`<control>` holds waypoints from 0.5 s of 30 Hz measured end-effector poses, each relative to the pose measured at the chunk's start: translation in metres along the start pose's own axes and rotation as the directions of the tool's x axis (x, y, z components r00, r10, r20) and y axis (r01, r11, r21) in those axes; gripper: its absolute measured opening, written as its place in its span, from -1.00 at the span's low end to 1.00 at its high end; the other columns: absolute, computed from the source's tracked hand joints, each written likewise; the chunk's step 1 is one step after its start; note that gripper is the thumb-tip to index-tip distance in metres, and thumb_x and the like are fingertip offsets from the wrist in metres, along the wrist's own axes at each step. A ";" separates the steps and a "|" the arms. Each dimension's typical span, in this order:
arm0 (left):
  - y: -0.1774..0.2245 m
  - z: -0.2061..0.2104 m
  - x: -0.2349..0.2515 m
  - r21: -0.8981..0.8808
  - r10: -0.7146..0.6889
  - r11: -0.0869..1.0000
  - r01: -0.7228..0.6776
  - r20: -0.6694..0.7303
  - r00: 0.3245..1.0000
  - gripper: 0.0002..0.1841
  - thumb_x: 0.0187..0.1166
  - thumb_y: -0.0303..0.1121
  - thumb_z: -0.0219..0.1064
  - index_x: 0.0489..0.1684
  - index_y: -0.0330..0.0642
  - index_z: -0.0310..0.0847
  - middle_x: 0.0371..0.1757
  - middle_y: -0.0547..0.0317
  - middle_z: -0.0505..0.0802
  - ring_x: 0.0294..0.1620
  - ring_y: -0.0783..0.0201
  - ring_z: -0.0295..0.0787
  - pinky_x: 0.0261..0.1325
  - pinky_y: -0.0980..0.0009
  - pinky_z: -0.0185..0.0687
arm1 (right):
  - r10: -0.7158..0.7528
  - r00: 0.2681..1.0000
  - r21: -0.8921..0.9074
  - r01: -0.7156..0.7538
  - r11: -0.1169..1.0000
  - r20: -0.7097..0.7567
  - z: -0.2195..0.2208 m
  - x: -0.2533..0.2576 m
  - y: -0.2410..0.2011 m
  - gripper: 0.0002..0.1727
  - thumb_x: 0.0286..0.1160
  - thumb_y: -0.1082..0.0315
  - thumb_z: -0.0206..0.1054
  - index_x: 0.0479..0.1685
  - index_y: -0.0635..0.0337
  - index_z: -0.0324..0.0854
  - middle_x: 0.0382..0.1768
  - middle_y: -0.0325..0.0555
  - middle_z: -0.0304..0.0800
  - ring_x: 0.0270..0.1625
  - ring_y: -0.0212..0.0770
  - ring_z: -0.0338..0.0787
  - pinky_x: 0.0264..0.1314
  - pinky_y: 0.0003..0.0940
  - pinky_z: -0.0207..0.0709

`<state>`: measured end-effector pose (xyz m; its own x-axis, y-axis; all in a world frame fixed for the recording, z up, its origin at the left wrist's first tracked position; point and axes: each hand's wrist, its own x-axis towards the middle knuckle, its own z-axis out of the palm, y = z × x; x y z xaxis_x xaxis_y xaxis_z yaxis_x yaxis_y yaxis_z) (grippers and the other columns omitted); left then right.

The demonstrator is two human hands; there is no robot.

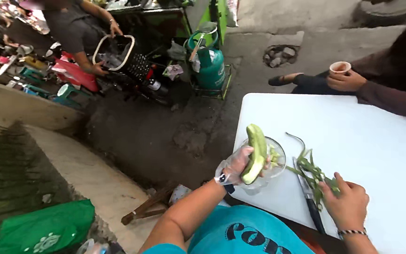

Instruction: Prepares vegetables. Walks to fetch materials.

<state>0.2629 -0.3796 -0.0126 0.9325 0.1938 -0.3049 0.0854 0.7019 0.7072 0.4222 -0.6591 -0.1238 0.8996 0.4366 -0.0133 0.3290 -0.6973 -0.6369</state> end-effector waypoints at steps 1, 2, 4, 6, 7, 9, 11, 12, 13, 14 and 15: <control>0.012 -0.010 -0.011 -0.044 0.014 0.999 -0.015 -0.026 1.000 -0.42 0.80 -0.05 -0.43 0.11 -0.28 0.47 -0.14 -0.04 0.80 -0.31 0.16 0.80 -0.32 0.29 0.78 | -0.056 0.998 0.044 0.056 0.997 0.004 0.003 0.010 -0.020 -0.32 0.60 0.11 0.35 0.62 0.36 0.47 0.34 0.72 0.46 0.32 0.66 0.53 0.33 0.56 0.35; 0.024 -0.021 -0.023 -0.092 0.026 0.995 -0.030 -0.045 0.999 -0.40 0.80 -0.02 -0.47 0.15 -0.25 0.46 -0.15 -0.02 0.78 -0.32 0.17 0.78 -0.35 0.31 0.76 | -0.105 0.994 0.081 0.103 0.991 0.022 0.007 0.020 -0.043 -0.31 0.63 0.06 0.32 0.63 0.35 0.45 0.32 0.67 0.49 0.25 0.55 0.61 0.27 0.45 0.47; 0.041 -0.049 -0.046 -0.187 0.094 0.977 -0.102 -0.054 0.994 -0.34 0.79 0.16 -0.39 0.27 -0.23 0.41 -0.15 -0.03 0.75 -0.33 0.15 0.76 -0.37 0.32 0.74 | -0.187 0.979 0.163 0.173 0.971 0.077 0.020 0.037 -0.094 -0.30 0.67 0.01 0.27 0.66 0.32 0.42 0.29 0.57 0.55 0.13 0.37 0.70 0.13 0.27 0.60; 0.059 -0.082 -0.072 -0.267 0.177 0.946 -0.185 -0.055 0.983 -0.23 0.63 0.40 -0.02 0.26 -0.23 0.44 -0.16 -0.04 0.75 -0.33 0.13 0.76 -0.39 0.32 0.74 | -0.228 0.958 0.270 0.177 0.946 0.173 0.043 0.050 -0.152 -0.26 0.66 -0.06 0.26 0.69 0.26 0.39 0.33 0.45 0.61 0.15 0.26 0.75 0.14 0.22 0.64; 0.068 -0.100 -0.086 -0.293 0.204 0.931 -0.217 -0.074 0.976 -0.19 0.52 0.45 0.12 0.25 -0.23 0.46 -0.18 -0.04 0.76 -0.34 0.13 0.77 -0.40 0.32 0.74 | -0.216 0.944 0.346 0.122 0.930 0.248 0.057 0.055 -0.183 -0.25 0.64 -0.06 0.28 0.72 0.22 0.36 0.36 0.38 0.62 0.16 0.19 0.79 0.17 0.19 0.67; 0.087 -0.139 -0.118 -0.322 0.234 0.910 -0.261 -0.121 0.965 -0.16 0.41 0.45 0.26 0.30 -0.19 0.44 -0.17 -0.04 0.76 -0.34 0.12 0.78 -0.40 0.31 0.75 | -0.160 0.892 0.512 -0.088 0.854 0.422 0.090 0.059 -0.252 -0.27 0.69 0.03 0.29 0.79 0.11 0.25 0.39 0.22 0.64 0.10 0.01 0.87 0.11 0.00 0.80; 0.106 -0.183 -0.152 -0.329 0.255 0.895 -0.301 -0.177 0.951 -0.16 0.33 0.41 0.38 0.35 -0.14 0.42 -0.18 -0.01 0.76 -0.35 0.13 0.78 -0.40 0.31 0.76 | -0.140 0.800 0.618 -0.325 0.716 0.583 0.127 0.063 -0.325 -0.33 0.76 0.07 0.23 0.80 0.05 0.19 0.36 0.16 0.66 0.09 0.01 0.88 0.08 -0.01 0.82; 0.117 -0.205 -0.170 -0.314 0.267 0.893 -0.322 -0.208 0.941 -0.15 0.31 0.40 0.41 0.36 -0.13 0.43 -0.19 -0.01 0.77 -0.35 0.13 0.78 -0.39 0.30 0.76 | -0.163 0.752 0.637 -0.397 0.661 0.639 0.146 0.066 -0.361 -0.33 0.77 0.03 0.21 0.80 0.03 0.17 0.35 0.13 0.67 0.09 0.03 0.89 0.07 0.00 0.83; 0.128 -0.227 -0.187 -0.293 0.281 0.891 -0.346 -0.241 0.929 -0.16 0.29 0.38 0.45 0.35 -0.13 0.45 -0.20 0.00 0.77 -0.36 0.13 0.78 -0.39 0.30 0.76 | -0.202 0.711 0.651 -0.441 0.617 0.673 0.166 0.070 -0.395 -0.31 0.75 -0.01 0.21 0.79 0.04 0.17 0.34 0.13 0.68 0.10 0.06 0.89 0.07 0.03 0.84; 0.138 -0.247 -0.204 -0.262 0.300 0.890 -0.372 -0.276 0.913 -0.16 0.28 0.35 0.47 0.36 -0.15 0.45 -0.20 -0.01 0.77 -0.35 0.12 0.78 -0.38 0.29 0.77 | -0.241 0.676 0.657 -0.467 0.591 0.697 0.186 0.075 -0.430 -0.28 0.73 -0.06 0.22 0.79 0.03 0.18 0.34 0.12 0.68 0.13 0.08 0.88 0.08 0.05 0.84; 0.148 -0.266 -0.220 -0.233 0.324 0.886 -0.400 -0.306 0.895 -0.16 0.30 0.33 0.47 0.36 -0.16 0.43 -0.20 -0.02 0.76 -0.35 0.11 0.77 -0.37 0.28 0.77 | -0.278 0.651 0.663 -0.471 0.582 0.706 0.205 0.081 -0.465 -0.26 0.71 -0.11 0.24 0.78 0.02 0.19 0.34 0.12 0.69 0.15 0.09 0.87 0.08 0.05 0.84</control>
<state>-0.0232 -0.1363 -0.0103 0.7548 0.6107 -0.2393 -0.3797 0.7043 0.5998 0.2831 -0.1830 0.0132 0.2912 0.8797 -0.3759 -0.4226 -0.2342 -0.8755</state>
